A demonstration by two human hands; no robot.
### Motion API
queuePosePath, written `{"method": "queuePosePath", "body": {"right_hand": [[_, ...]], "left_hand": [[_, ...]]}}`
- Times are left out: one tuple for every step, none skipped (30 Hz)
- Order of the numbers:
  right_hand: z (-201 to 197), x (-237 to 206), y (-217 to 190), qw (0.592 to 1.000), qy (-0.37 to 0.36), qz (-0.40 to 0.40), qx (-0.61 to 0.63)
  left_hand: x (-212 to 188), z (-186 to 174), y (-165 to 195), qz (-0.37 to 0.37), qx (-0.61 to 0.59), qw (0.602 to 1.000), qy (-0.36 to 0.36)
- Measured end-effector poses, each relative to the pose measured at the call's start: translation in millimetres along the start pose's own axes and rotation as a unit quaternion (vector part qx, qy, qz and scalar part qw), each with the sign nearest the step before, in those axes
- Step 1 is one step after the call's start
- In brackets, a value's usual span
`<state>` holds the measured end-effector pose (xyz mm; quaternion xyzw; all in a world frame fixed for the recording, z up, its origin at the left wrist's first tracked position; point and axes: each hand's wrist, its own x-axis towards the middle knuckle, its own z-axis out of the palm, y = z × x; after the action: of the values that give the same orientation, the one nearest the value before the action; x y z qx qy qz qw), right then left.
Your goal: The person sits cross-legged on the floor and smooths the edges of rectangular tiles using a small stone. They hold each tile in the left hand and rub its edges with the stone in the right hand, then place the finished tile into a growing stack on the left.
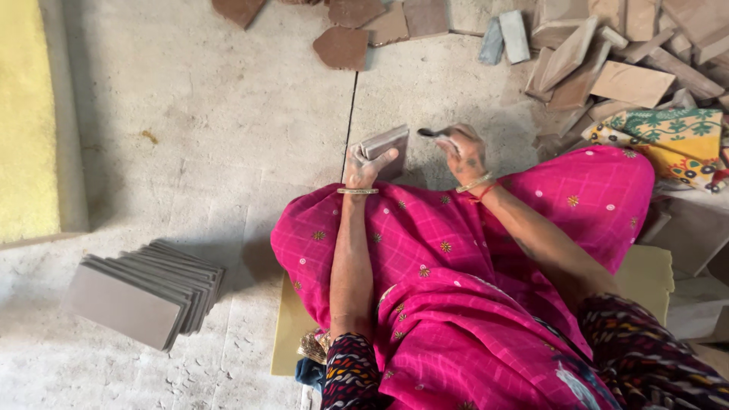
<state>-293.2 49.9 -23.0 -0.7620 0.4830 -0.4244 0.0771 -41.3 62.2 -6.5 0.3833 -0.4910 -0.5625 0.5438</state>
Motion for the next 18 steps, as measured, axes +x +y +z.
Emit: {"method": "queuePosePath", "body": {"right_hand": [[-0.6, -4.4, 0.7, 1.0, 0.013, 0.011, 0.025], [1.2, -8.4, -0.8, 0.998, 0.023, 0.026, 0.053], [4.0, -9.5, -3.6, 0.997, 0.015, 0.027, 0.065], [8.1, -9.7, -6.2, 0.997, 0.009, 0.023, 0.076], [13.4, -8.8, -8.3, 0.996, 0.007, 0.018, 0.085], [18.6, -6.1, -10.8, 0.997, -0.008, 0.027, 0.077], [23.2, -3.6, -13.6, 0.997, -0.024, 0.039, 0.068], [27.0, -1.1, -16.5, 0.996, -0.038, 0.05, 0.058], [29.3, 1.3, -19.3, 0.997, -0.037, 0.042, 0.058], [30.8, 3.3, -23.0, 0.997, -0.036, 0.035, 0.057], [31.3, 4.7, -27.3, 0.997, -0.038, 0.028, 0.056], [31.2, 5.5, -33.0, 0.998, -0.036, 0.012, 0.053], [31.6, 6.9, -39.5, 0.998, -0.034, -0.004, 0.051], [32.4, 8.2, -47.1, 0.998, -0.033, -0.022, 0.049], [35.4, 9.3, -56.3, 0.997, -0.04, -0.024, 0.059], [40.1, 10.9, -66.1, 0.996, -0.045, -0.027, 0.065], [46.1, 12.3, -75.6, 0.996, -0.05, -0.029, 0.07], [54.8, 14.7, -84.1, 0.996, -0.034, -0.054, 0.068]], "left_hand": [[-0.4, 0.6, 1.6, 0.015, 0.002, 1.0, 0.001], [-1.6, 0.6, 1.3, 0.005, -0.026, 0.999, 0.018], [-0.9, 0.4, -0.4, -0.005, -0.055, 0.998, 0.037], [-0.8, -1.2, -3.0, -0.01, -0.084, 0.995, 0.056], [-0.1, -4.1, -5.9, -0.017, -0.071, 0.994, 0.076], [0.7, -7.7, -8.8, -0.025, -0.059, 0.994, 0.094], [-0.3, -12.1, -11.5, -0.036, -0.047, 0.992, 0.111], [-2.1, -16.9, -13.6, -0.033, -0.008, 0.993, 0.114], [-3.6, -22.3, -14.7, -0.027, 0.03, 0.993, 0.114], [-5.2, -27.1, -15.0, -0.021, 0.067, 0.991, 0.113], [-8.0, -30.5, -15.3, -0.01, 0.101, 0.989, 0.104], [-10.2, -33.3, -14.6, 0.001, 0.135, 0.986, 0.096], [-11.5, -34.8, -14.1, 0.011, 0.17, 0.981, 0.088], [-12.9, -35.3, -13.1, 0.009, 0.226, 0.97, 0.085], [-12.7, -35.2, -12.2, 0.009, 0.281, 0.956, 0.08], [-12.9, -34.7, -11.5, 0.012, 0.335, 0.939, 0.072], [-13.3, -34.4, -10.7, -0.017, 0.323, 0.943, 0.072], [-13.5, -34.1, -10.4, -0.049, 0.312, 0.946, 0.07]]}}
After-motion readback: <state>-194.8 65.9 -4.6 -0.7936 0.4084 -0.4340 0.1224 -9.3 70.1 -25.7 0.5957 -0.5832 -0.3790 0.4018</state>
